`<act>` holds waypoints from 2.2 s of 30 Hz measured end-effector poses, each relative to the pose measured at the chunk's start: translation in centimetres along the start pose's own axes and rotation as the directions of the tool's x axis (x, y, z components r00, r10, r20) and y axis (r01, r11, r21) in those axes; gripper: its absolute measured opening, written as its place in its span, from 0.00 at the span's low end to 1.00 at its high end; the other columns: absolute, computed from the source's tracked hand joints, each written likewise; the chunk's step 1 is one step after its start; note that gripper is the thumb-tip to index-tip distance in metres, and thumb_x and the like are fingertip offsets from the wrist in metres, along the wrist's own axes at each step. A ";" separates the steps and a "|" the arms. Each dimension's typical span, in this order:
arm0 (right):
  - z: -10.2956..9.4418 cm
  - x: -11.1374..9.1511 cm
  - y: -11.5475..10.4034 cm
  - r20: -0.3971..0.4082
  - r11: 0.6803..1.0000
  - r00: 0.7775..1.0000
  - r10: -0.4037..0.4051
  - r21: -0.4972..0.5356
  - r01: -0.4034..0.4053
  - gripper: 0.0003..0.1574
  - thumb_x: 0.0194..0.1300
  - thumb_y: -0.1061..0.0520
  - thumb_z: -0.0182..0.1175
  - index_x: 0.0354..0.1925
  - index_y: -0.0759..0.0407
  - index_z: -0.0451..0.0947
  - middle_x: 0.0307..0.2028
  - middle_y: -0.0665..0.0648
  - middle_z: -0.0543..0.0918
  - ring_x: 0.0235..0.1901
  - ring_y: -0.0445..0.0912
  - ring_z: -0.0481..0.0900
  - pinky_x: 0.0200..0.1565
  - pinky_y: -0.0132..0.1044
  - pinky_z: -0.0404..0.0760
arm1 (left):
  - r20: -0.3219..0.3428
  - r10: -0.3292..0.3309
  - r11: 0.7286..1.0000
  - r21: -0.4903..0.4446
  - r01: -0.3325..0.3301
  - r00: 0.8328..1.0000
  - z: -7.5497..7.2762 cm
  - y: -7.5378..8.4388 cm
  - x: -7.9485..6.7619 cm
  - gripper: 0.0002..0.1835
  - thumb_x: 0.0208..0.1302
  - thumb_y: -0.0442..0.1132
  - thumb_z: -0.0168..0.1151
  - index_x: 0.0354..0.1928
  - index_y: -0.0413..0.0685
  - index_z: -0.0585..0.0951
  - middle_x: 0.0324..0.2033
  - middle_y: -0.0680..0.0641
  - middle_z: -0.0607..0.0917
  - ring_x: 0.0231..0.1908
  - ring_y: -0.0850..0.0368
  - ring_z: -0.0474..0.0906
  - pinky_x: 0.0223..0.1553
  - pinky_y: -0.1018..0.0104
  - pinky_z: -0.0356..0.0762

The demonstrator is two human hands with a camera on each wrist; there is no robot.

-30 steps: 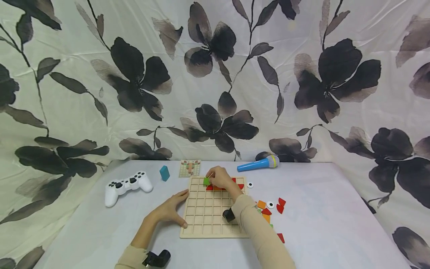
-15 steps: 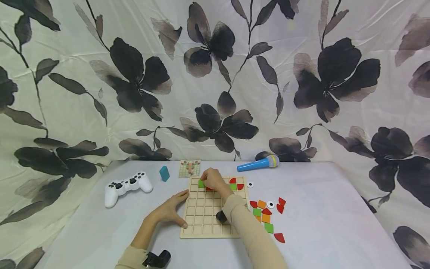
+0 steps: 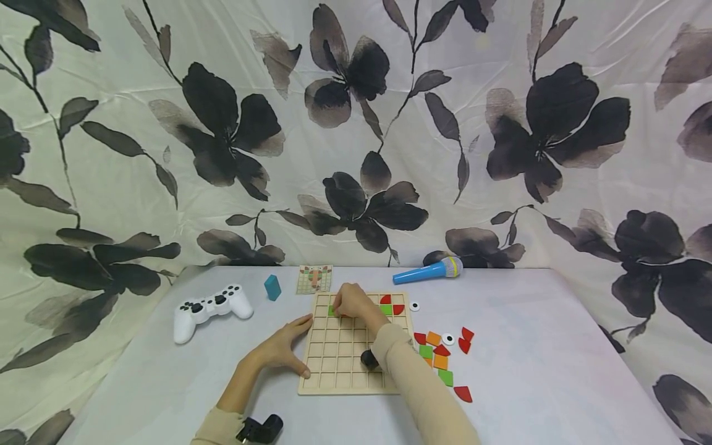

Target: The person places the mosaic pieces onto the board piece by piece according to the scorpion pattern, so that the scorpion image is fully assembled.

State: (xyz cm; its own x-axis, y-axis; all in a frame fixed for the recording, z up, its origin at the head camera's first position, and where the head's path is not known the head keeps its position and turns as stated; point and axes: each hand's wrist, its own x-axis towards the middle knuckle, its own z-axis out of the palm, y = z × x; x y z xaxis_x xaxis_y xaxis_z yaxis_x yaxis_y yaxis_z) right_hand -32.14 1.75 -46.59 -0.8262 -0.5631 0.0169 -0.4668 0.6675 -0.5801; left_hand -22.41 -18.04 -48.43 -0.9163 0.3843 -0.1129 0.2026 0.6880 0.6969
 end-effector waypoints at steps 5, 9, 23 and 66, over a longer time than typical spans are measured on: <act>-1.4 -1.6 0.3 0.026 0.998 1.000 -0.002 0.062 0.001 0.07 0.56 0.65 0.65 0.35 0.63 0.86 0.39 0.59 0.86 0.41 0.52 0.83 0.42 0.39 0.81 | -0.001 -0.006 1.000 0.000 0.006 1.000 0.1 0.2 0.1 0.59 0.30 0.43 0.82 0.67 0.30 0.60 0.69 0.37 0.58 0.68 0.31 0.49 0.66 0.37 0.49; -3.1 -3.4 1.6 0.040 0.992 0.999 -0.002 0.125 -0.003 0.14 0.57 0.67 0.63 0.44 0.69 0.82 0.42 0.64 0.84 0.40 0.55 0.83 0.41 0.41 0.82 | -0.007 -0.014 1.000 0.004 0.014 1.000 0.2 0.1 0.1 0.59 0.29 0.43 0.83 0.67 0.31 0.61 0.69 0.38 0.59 0.68 0.31 0.49 0.66 0.37 0.51; -9.0 -12.1 9.1 0.023 0.982 0.992 0.124 0.139 -0.126 0.24 0.57 0.66 0.62 0.52 0.74 0.74 0.32 0.59 0.81 0.34 0.49 0.76 0.35 0.39 0.77 | -0.012 -0.015 1.000 -0.008 0.015 1.000 0.5 -0.5 0.3 0.60 0.28 0.43 0.83 0.67 0.33 0.61 0.70 0.39 0.59 0.68 0.33 0.50 0.65 0.38 0.52; -10.8 -16.3 12.5 -0.030 0.916 0.945 0.325 0.258 -0.306 0.12 0.60 0.62 0.61 0.40 0.71 0.79 0.27 0.54 0.79 0.27 0.46 0.71 0.28 0.35 0.74 | -0.021 -0.034 0.999 0.002 0.034 0.999 0.2 -0.3 0.1 0.60 0.29 0.46 0.83 0.68 0.35 0.61 0.70 0.39 0.58 0.68 0.33 0.50 0.65 0.38 0.53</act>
State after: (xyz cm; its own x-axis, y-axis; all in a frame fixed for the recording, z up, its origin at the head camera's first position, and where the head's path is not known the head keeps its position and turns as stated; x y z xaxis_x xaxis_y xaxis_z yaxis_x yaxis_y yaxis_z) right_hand -27.97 24.53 -45.29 -0.9422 -0.3008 -0.1476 -0.0933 0.6586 -0.7467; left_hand -22.48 -18.07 -48.80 -0.9295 0.3481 -0.1215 0.1723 0.7015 0.6916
